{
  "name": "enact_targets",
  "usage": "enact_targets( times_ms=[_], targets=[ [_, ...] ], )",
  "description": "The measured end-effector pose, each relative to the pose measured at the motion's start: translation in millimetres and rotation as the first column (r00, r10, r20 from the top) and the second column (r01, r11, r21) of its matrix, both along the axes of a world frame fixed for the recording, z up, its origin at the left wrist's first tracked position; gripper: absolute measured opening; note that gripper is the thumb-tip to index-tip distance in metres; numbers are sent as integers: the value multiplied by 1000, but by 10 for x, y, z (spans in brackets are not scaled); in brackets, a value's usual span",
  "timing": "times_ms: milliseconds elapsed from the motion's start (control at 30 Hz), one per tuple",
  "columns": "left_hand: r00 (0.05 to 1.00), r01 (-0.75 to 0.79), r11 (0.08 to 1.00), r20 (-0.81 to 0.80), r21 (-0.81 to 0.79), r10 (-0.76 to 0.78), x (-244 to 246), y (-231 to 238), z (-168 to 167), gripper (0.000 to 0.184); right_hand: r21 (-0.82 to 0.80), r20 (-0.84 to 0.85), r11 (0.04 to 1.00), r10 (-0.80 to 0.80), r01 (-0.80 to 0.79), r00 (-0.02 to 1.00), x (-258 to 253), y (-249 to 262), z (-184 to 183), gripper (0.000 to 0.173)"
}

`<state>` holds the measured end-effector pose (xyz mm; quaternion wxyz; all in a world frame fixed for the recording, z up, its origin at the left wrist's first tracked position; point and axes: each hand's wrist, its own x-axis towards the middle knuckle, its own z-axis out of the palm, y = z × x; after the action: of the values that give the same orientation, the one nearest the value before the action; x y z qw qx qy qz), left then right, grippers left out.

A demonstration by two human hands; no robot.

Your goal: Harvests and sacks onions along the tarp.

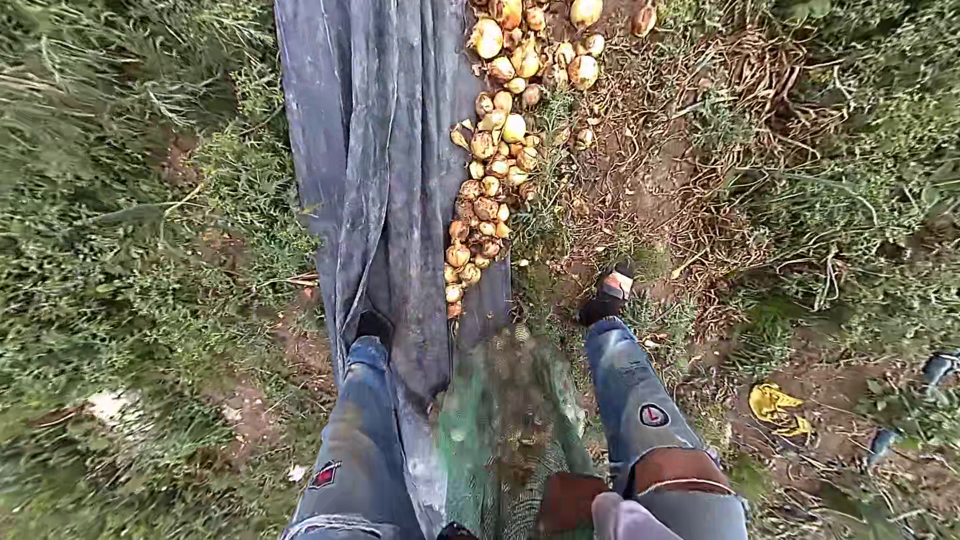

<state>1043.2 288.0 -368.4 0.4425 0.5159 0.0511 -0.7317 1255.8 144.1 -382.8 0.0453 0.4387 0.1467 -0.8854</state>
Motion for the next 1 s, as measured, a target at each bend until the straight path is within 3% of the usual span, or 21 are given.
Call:
enact_targets(
  times_ms=[33,67,133,200,267,367,467,567,667,733,833,933,1000],
  targets=[
    [966,-90,996,-243,-5,86,190,175,-439,75,-26,43,991,-128,129,991,206,-127,-497,58],
    [913,-172,980,-358,100,196,426,393,-882,73,-90,135,961,-248,261,959,515,-221,-948,60],
    [895,-214,892,-286,399,343,942,875,-1809,70,-151,381,913,-299,378,875,1269,-301,-1821,58],
    [926,-194,863,-202,467,318,1342,1172,-2575,68,-177,551,936,-163,306,818,1801,-442,-2537,55],
    [935,-188,859,-181,476,305,1488,1205,-3202,70,-181,600,966,-39,183,799,2019,-516,-3089,54],
    [930,-147,742,-165,654,329,1481,1172,-3800,67,-198,690,970,33,144,723,1917,-229,-3515,50],
    [965,-37,625,-135,780,225,1746,1365,-3906,47,-273,748,944,85,188,658,1805,212,-3567,55],
    [987,-101,475,27,874,159,2442,1823,-3763,38,-195,833,942,13,272,553,2084,559,-3537,54],
    [974,-201,445,228,872,-6,3447,2341,-3726,57,-29,905,892,-168,451,390,2785,747,-3488,42],
    [934,-190,444,301,876,-193,4309,2566,-3703,66,86,920,886,-246,455,305,3282,920,-3390,44],
    [835,-193,460,391,866,-386,5173,2645,-3544,54,56,930,925,-185,376,318,3663,1049,-3289,38],
    [826,-339,491,504,802,-252,5593,2746,-3379,43,-3,911,926,-153,378,382,3811,1036,-3304,37],
    [845,-337,513,493,790,-205,5670,2845,-3292,44,-28,895,919,-152,393,419,3812,931,-3143,29]
  ],
)
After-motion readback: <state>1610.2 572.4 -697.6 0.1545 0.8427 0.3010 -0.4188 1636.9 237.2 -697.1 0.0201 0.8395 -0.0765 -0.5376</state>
